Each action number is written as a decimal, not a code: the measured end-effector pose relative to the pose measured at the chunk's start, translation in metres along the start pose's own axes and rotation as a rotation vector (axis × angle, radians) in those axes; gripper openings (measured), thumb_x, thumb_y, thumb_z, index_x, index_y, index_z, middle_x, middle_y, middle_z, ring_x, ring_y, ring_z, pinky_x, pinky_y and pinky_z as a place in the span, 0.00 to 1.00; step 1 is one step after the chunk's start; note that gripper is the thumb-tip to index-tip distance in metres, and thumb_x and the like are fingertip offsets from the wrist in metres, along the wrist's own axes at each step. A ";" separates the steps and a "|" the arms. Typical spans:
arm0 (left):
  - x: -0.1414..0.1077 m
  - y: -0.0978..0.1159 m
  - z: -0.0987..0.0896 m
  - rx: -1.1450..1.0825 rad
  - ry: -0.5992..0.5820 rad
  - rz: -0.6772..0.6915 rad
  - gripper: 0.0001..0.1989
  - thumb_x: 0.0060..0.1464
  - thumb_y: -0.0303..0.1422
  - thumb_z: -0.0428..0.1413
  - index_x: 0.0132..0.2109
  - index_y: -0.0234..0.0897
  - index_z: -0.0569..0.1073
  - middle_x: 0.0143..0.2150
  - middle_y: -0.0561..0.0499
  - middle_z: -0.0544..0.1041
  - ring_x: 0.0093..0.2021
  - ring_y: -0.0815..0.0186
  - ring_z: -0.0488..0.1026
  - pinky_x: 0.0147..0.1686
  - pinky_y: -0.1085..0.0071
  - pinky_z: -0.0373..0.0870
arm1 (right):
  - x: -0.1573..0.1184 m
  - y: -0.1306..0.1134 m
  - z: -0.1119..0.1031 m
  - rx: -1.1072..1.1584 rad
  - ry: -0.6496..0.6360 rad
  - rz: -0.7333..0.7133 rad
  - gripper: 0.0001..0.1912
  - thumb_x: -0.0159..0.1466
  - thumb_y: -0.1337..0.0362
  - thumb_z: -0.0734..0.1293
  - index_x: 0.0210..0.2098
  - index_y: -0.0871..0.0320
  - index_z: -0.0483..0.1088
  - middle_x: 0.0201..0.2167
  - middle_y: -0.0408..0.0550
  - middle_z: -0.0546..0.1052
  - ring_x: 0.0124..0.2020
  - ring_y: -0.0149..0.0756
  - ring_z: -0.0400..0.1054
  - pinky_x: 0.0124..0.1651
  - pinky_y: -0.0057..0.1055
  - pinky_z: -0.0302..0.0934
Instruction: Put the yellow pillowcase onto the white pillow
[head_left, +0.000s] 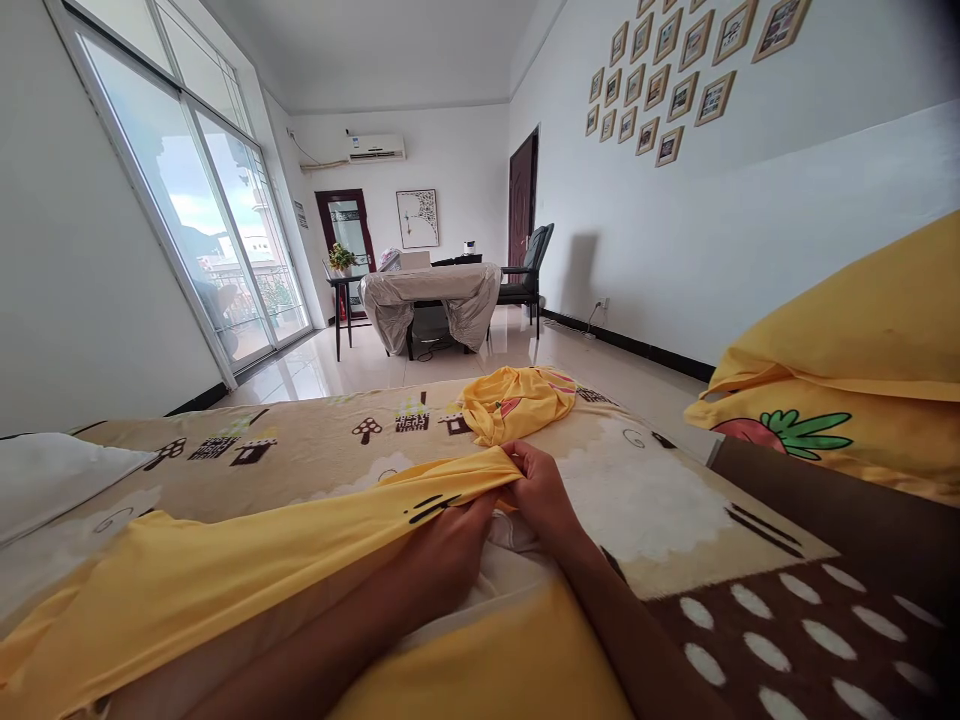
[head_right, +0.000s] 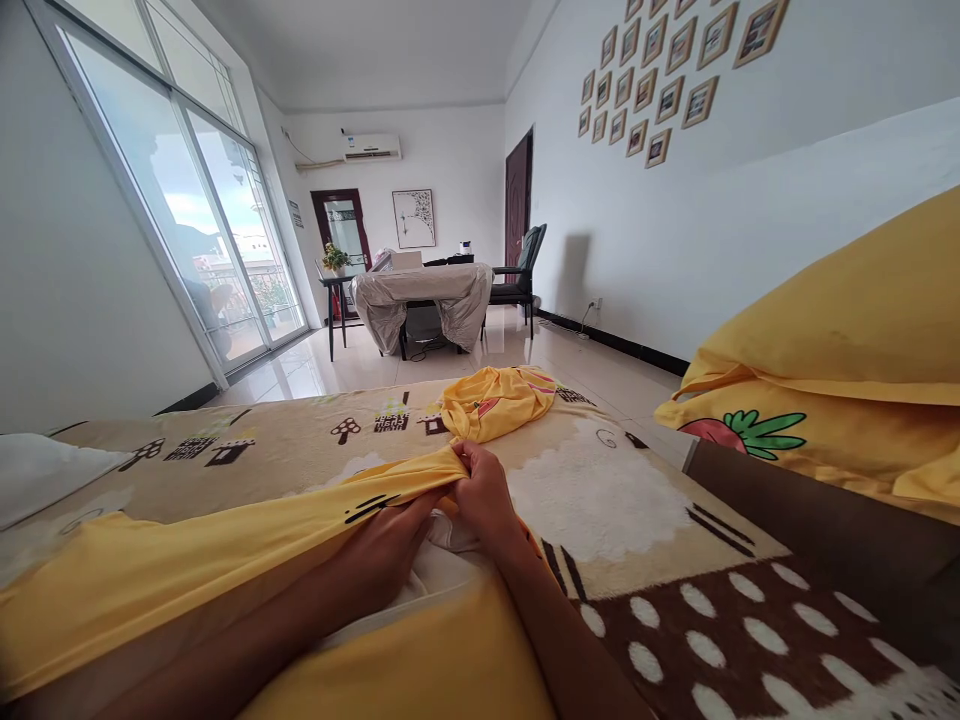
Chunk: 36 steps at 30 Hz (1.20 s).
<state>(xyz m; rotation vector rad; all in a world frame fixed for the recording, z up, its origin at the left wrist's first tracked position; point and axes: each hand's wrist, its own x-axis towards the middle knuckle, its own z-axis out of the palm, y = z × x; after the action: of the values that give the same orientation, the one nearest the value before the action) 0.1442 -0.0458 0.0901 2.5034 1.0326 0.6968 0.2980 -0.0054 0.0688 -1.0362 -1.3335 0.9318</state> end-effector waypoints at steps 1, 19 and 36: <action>0.000 0.001 -0.001 -0.005 -0.004 -0.007 0.24 0.61 0.30 0.42 0.63 0.43 0.58 0.62 0.45 0.66 0.63 0.58 0.60 0.62 0.56 0.56 | 0.000 0.000 0.000 0.001 -0.001 0.001 0.14 0.43 0.69 0.59 0.30 0.58 0.67 0.27 0.45 0.77 0.31 0.37 0.72 0.31 0.28 0.64; 0.003 0.003 -0.003 -0.013 0.030 0.032 0.21 0.63 0.34 0.43 0.62 0.46 0.60 0.61 0.51 0.66 0.61 0.59 0.61 0.64 0.57 0.52 | -0.006 -0.004 0.000 -0.143 0.021 -0.033 0.17 0.44 0.70 0.59 0.33 0.59 0.71 0.27 0.45 0.78 0.29 0.36 0.71 0.28 0.26 0.62; 0.008 -0.023 0.016 -0.367 0.138 -0.350 0.22 0.59 0.42 0.47 0.58 0.43 0.68 0.62 0.52 0.66 0.64 0.58 0.58 0.67 0.56 0.46 | -0.011 -0.009 0.003 -0.135 0.023 -0.060 0.17 0.44 0.72 0.58 0.33 0.60 0.70 0.30 0.46 0.79 0.34 0.39 0.73 0.36 0.29 0.65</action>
<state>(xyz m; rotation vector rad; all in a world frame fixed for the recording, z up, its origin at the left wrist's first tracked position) 0.1449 -0.0263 0.0681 1.9249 1.2235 0.8673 0.2943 -0.0186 0.0741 -1.1005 -1.4160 0.7915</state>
